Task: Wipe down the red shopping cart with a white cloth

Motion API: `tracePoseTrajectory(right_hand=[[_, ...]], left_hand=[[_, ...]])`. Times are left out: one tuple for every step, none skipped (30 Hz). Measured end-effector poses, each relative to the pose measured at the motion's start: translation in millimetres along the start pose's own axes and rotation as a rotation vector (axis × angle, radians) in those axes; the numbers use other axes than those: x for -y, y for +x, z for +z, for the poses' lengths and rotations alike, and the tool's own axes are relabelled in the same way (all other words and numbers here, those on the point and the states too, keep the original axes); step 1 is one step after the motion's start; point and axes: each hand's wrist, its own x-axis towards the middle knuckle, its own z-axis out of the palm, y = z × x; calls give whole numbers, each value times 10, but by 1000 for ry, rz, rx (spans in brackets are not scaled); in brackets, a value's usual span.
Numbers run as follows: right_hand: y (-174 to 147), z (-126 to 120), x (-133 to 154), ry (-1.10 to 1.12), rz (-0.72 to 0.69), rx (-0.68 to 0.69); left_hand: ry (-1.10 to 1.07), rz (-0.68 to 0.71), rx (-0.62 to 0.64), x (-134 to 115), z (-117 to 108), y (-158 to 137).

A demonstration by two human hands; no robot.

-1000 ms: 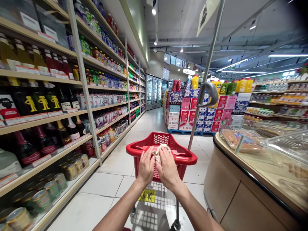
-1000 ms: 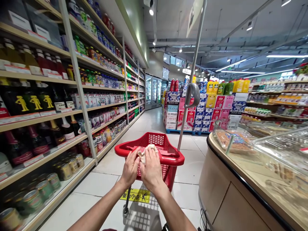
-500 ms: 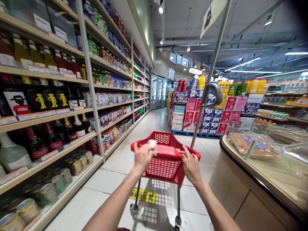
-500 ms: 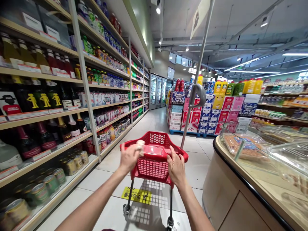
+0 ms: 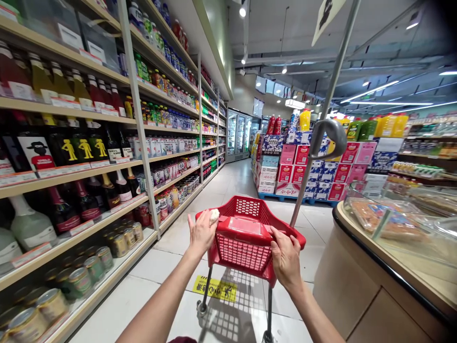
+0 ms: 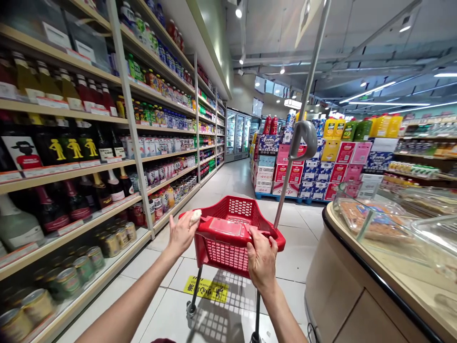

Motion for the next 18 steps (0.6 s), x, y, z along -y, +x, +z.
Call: tracePoseTrajectory(right_hand=[[7, -20, 26, 5, 11, 4], [20, -42, 45, 13, 12, 17], [37, -67, 48, 22, 5, 36], [57, -94, 33, 24, 2, 55], [80, -123, 0, 14, 14, 63], [101, -152, -47, -8, 48, 56], [119, -179, -104, -32, 97, 41], [130, -203, -162, -46, 149, 27], [134, -221, -214, -47, 195, 16], [130, -231, -255, -32, 228, 15], [121, -235, -280, -8, 249, 19], [109, -233, -291, 18, 259, 22], [96, -228, -287, 36, 266, 20], [85, -221, -275, 44, 271, 12], [77, -217, -257, 50, 272, 4], [72, -216, -239, 60, 271, -4], [71, -219, -222, 72, 272, -14], [72, -225, -208, 89, 280, -27]], left_hand=[[-2, 22, 16, -17, -6, -14], [-21, 85, 42, -76, 2, -44], [-47, 165, 63, -164, 20, -85], [-73, 260, 78, -262, 43, -127], [-98, 348, 98, -349, 64, -162], [-115, 397, 109, -411, 76, -183], [-117, 399, 110, -443, 80, -184], [-107, 350, 97, -448, 77, -168], [-87, 265, 74, -441, 72, -140], [-63, 174, 50, -437, 72, -108], [-41, 110, 35, -453, 84, -82], [-28, 91, 33, -499, 109, -71], [-25, 137, 52, -573, 148, -78], [-31, 233, 85, -667, 196, -103], [-46, 351, 113, -763, 246, -139], [-64, 465, 135, -844, 289, -178], [-80, 514, 132, -894, 318, -213], [-93, 531, 124, -904, 329, -237]])
